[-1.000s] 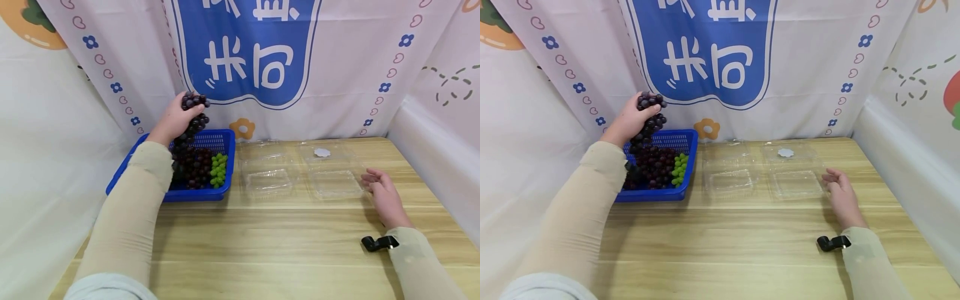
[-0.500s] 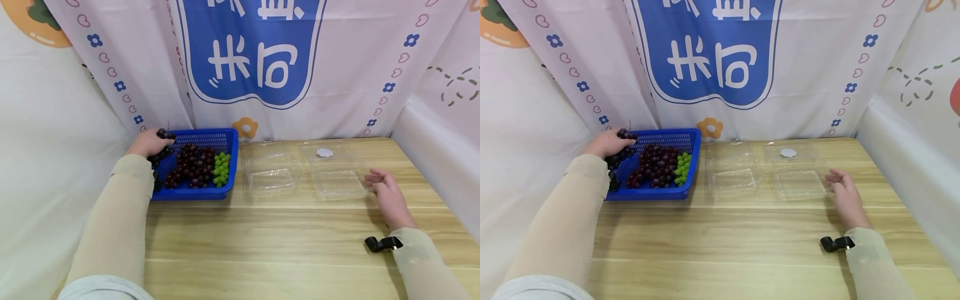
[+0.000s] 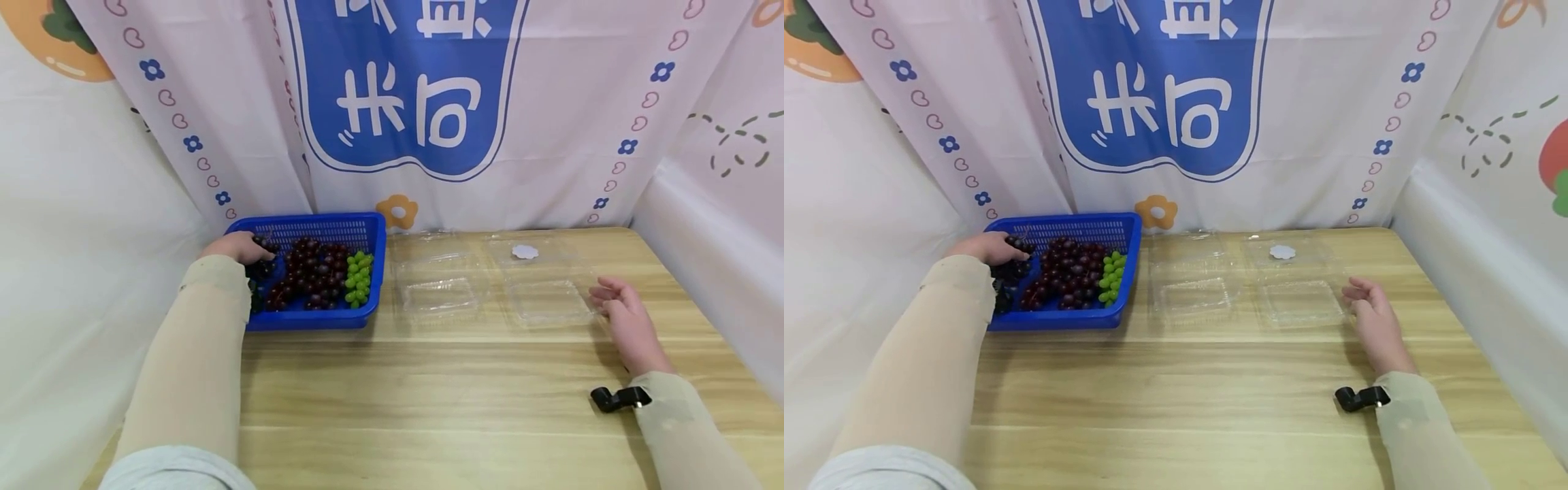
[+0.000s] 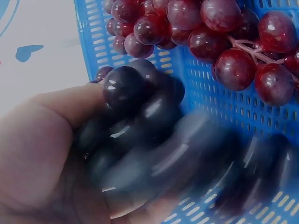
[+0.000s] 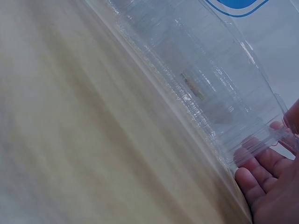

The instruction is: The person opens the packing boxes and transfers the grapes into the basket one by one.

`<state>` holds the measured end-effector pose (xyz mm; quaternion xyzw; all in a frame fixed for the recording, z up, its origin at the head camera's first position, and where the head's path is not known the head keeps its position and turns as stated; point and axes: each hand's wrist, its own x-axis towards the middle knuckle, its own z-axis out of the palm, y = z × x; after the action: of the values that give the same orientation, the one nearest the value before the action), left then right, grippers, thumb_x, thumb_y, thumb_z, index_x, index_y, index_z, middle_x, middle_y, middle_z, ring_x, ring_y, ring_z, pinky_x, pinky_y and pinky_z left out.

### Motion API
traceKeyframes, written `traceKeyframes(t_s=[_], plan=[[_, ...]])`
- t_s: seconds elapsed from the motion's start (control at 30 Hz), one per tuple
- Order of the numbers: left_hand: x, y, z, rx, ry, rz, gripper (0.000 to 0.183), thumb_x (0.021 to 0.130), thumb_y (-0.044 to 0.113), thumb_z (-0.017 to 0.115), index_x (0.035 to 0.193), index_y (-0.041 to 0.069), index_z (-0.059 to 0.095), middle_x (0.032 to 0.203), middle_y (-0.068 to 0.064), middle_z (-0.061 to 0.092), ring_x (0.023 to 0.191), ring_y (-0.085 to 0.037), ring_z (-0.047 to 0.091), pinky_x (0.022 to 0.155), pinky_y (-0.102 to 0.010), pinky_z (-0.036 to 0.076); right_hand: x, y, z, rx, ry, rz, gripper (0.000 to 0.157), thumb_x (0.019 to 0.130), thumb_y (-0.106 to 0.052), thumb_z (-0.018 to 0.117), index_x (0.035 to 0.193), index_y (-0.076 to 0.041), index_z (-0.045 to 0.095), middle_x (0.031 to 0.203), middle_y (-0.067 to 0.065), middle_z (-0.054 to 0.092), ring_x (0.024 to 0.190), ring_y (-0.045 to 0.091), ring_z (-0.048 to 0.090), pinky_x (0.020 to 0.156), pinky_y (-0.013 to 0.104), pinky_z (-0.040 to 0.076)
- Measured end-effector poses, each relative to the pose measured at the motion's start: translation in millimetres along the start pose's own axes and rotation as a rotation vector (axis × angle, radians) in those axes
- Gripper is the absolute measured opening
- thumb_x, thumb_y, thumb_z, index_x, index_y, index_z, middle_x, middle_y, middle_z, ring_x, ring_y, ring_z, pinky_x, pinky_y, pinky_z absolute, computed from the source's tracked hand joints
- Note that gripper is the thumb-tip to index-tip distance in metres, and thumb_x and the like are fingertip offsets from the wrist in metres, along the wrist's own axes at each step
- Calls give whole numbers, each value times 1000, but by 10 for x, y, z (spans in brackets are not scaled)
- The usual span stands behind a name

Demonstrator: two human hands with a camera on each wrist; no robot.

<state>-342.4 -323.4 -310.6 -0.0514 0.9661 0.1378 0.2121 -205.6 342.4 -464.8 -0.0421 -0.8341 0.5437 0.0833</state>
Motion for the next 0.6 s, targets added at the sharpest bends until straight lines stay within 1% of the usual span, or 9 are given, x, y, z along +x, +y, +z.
traceKeyframes(t_s=[0.1, 0.2, 0.33, 0.43, 0.53, 0.6], plan=[[0, 11, 16, 2, -5, -1, 82, 102, 40, 53, 152, -17, 20, 154, -41, 20, 139, -59, 23, 111, -66, 28, -16, 8, 0, 1, 2, 5, 51, 106, -9, 28, 155, 3, 27, 146, 28, 45, 127, 24, 50, 87, 14, 41], [19, 13, 20, 19, 5, 9, 79, 103, 40, 51, 150, -18, 25, 151, -42, 26, 137, -58, 29, 109, -66, 31, -7, 19, 1, -1, 11, 5, 51, 106, -11, 29, 155, 3, 27, 146, 27, 45, 127, 23, 50, 87, 13, 41], [48, 22, 8, 20, 28, 26, 78, 104, 40, 47, 151, -18, 22, 152, -41, 26, 137, -58, 29, 110, -65, 31, 17, 37, -1, 3, 11, 19, 51, 107, -13, 30, 157, -1, 27, 147, 25, 46, 129, 23, 49, 87, 13, 41], [65, 48, -1, -13, 38, 29, 81, 104, 43, 47, 152, -16, 22, 152, -40, 27, 137, -57, 30, 110, -65, 31, 14, 49, -4, 2, 13, 29, 51, 107, -13, 30, 157, -2, 28, 147, 24, 46, 127, 19, 50, 86, 14, 41], [64, 91, -2, -37, 54, 28, 81, 104, 47, 47, 152, -14, 26, 151, -38, 32, 135, -55, 36, 107, -65, 34, 5, 49, -2, 10, 21, 22, 50, 107, -12, 30, 155, 0, 29, 146, 25, 46, 122, 13, 51, 86, 14, 42], [46, 140, -1, -33, 80, 32, 79, 103, 49, 47, 151, -11, 30, 149, -36, 36, 132, -54, 39, 105, -66, 36, 9, 48, 0, 19, 22, 12, 50, 107, -12, 31, 155, 0, 29, 145, 25, 46, 121, 11, 51, 87, 13, 42]])
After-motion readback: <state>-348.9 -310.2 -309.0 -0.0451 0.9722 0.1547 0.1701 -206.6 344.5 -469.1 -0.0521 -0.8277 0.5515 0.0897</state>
